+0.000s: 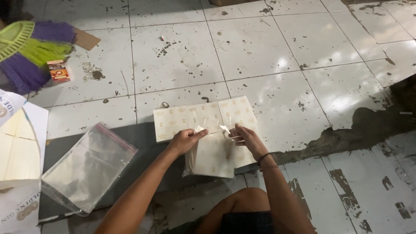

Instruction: The person sits on the floor and arranges small white notebooks on a dark mat. They pick up stacks of notebooks, place them into clear plastic bags, and seal the bags. The person repeats this process for multiple stacks.

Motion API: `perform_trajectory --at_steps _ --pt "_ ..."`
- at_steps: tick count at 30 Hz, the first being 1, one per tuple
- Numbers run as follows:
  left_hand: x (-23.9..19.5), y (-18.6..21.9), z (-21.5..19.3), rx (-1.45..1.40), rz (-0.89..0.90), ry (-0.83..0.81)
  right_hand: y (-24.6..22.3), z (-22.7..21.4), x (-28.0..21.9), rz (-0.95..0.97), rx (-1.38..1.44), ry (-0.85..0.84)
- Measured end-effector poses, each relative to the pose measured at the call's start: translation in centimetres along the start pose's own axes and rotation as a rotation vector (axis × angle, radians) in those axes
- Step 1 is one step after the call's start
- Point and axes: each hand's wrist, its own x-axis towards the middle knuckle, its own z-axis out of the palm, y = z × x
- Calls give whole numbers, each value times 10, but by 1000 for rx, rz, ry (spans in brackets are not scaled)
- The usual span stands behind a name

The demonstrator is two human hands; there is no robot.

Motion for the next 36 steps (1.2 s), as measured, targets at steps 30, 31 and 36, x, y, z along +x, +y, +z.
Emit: perform_trajectory --at_steps 30,31,36 --pt "-12 53 34 476 905 769 13 -15 91 -333 -541 163" --pt "-14 44 52 621 1024 718 16 -16 94 -361 -573 172" --pt "-20 22 84 756 1074 635 19 -11 88 -406 -590 226"
